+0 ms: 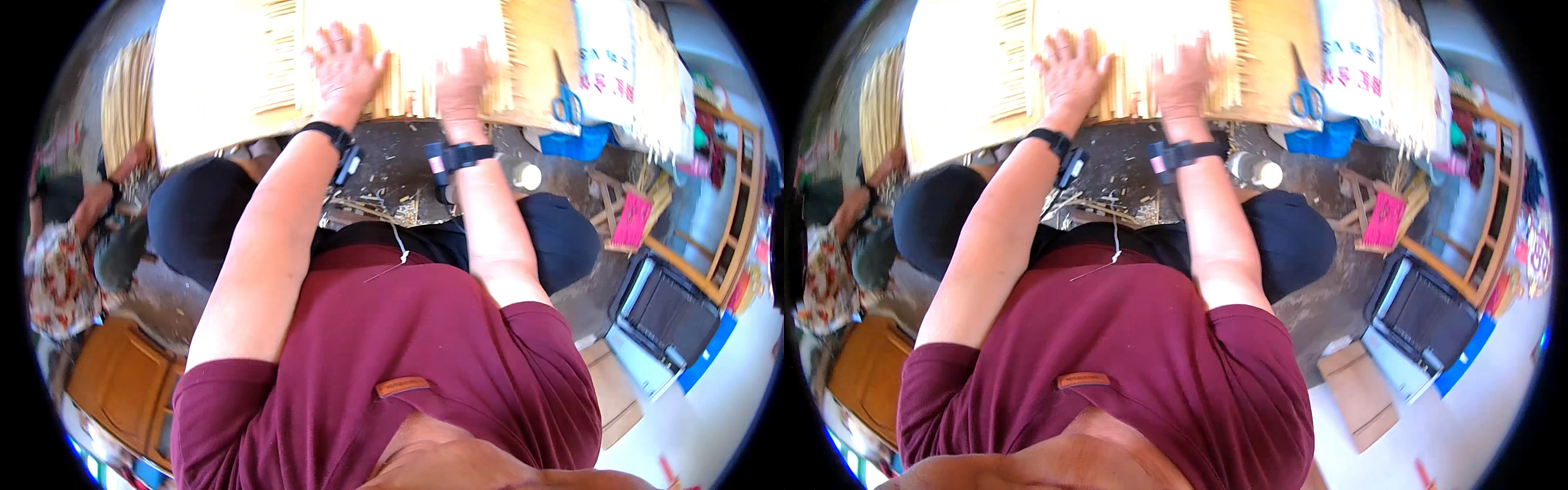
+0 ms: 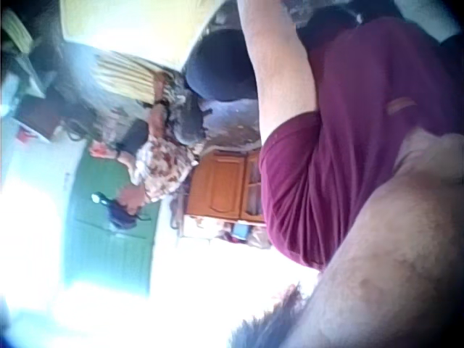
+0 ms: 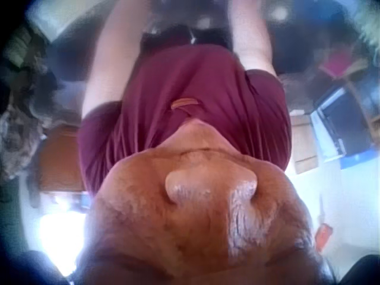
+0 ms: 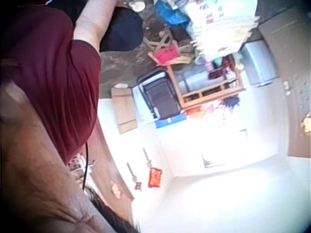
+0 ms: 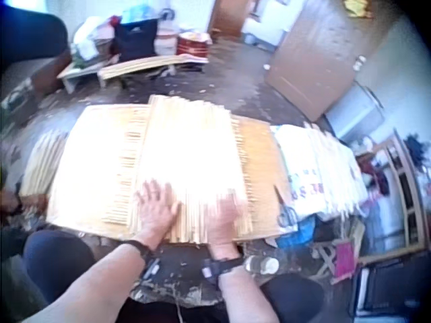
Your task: The person is arranging and securing long thin bamboo or wooden sticks to create a mat.
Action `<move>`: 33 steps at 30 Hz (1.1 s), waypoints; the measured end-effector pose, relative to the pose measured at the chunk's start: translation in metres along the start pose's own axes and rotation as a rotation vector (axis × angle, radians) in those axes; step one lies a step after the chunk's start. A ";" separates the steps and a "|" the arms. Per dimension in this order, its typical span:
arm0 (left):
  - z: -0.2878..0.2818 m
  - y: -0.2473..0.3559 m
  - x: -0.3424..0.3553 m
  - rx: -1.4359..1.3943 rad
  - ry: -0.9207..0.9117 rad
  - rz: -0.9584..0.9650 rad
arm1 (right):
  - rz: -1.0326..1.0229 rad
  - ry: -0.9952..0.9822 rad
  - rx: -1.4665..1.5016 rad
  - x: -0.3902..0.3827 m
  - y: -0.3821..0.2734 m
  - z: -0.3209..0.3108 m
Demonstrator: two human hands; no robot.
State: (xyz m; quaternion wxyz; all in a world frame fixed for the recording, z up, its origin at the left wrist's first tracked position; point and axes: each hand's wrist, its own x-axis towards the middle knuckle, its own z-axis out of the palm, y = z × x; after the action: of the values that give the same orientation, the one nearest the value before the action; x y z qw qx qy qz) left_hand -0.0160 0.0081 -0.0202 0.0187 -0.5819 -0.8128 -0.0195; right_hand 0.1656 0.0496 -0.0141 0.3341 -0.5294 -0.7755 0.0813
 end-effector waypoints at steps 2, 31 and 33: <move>-0.001 0.002 -0.002 -0.005 -0.020 -0.005 | -0.106 0.038 -0.024 -0.013 -0.041 0.000; 0.002 0.002 0.001 0.059 -0.025 0.011 | 0.217 -0.155 -0.378 -0.016 0.015 0.000; 0.006 -0.008 0.008 0.058 -0.036 -0.001 | 0.241 -0.222 -0.355 -0.015 0.009 0.002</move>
State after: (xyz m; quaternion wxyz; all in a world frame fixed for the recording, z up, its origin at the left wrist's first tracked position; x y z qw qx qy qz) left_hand -0.0264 0.0135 -0.0253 0.0209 -0.5809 -0.8136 0.0146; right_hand 0.1750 0.0413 -0.0263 0.1364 -0.6564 -0.7408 0.0408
